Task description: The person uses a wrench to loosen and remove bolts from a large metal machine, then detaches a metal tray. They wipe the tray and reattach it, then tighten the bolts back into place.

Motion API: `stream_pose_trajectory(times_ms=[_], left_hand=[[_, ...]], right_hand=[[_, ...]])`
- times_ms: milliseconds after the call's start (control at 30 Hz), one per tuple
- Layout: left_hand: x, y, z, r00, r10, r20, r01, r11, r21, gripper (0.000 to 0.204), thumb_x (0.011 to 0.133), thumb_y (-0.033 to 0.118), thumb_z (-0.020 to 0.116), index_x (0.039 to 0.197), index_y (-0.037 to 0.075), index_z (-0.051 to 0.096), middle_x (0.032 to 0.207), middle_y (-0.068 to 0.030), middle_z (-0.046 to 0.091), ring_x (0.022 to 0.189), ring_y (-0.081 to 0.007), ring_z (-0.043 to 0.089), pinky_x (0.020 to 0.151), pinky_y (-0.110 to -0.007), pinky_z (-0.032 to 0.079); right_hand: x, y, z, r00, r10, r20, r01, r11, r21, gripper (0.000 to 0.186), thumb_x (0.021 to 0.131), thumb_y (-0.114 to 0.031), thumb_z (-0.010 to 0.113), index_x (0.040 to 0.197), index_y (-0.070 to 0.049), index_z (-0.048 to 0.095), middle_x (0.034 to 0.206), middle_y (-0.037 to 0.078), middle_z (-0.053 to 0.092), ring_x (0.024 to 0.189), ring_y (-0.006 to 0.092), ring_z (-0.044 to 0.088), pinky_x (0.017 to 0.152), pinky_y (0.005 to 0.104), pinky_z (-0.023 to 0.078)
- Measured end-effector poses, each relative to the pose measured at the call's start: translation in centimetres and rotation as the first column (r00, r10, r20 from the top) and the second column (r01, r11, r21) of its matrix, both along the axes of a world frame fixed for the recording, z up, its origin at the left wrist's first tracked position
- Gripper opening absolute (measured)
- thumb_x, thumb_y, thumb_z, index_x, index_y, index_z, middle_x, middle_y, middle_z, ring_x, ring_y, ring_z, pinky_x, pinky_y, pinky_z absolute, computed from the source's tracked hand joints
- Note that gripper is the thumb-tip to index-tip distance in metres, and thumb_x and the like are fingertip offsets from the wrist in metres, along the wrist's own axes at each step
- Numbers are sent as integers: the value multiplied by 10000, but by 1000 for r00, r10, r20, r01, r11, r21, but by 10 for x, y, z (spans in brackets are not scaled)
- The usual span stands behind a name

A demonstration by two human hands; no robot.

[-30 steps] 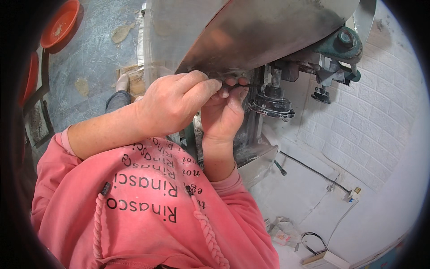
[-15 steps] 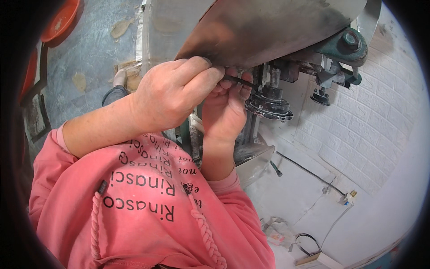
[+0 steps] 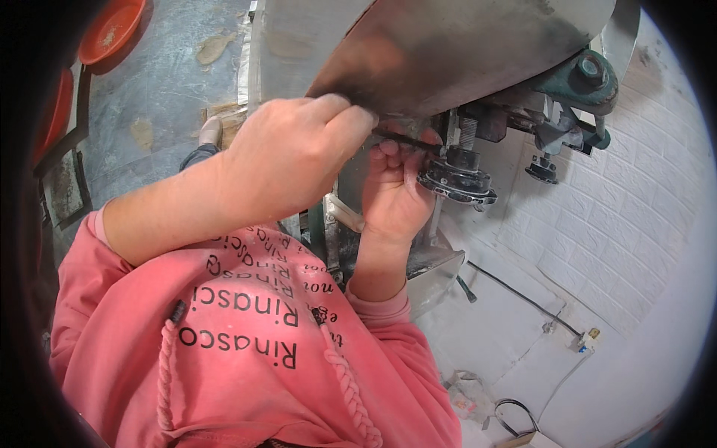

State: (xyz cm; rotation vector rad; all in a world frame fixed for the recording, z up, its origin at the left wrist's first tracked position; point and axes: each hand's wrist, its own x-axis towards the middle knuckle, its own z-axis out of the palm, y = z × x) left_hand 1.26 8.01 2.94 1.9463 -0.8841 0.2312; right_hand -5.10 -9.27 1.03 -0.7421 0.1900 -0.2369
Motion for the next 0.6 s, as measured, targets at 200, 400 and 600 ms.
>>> stream_pose_trajectory(times_ms=[200,400,600], left_hand=[[-16,0,14,998,-28,-57,39,976,212,133,716,138,569,760,24,620,711,-116,634,631,-239,655,507,-327,519],[-3,-1,11,485,-453,-748,433,867,-245,250,916,204,485,947,-4,620,715,-150,648,575,-231,638,502,-317,473],[14,4,-5,-587,-533,-609,192,639,-745,344,984,234,396,1002,-29,617,690,-101,636,521,-129,606,378,-203,374]], right_hand=[[-5,8,-2,989,-37,-140,48,996,77,256,934,-161,493,1171,-66,504,1021,133,576,895,202,546,831,354,456],[-18,20,12,952,241,-190,-205,960,188,218,956,-177,458,1141,-74,510,944,56,562,994,226,503,895,374,422],[-19,10,12,929,309,-202,-262,938,228,191,952,-242,477,1030,-73,521,757,31,549,864,205,498,896,371,401]])
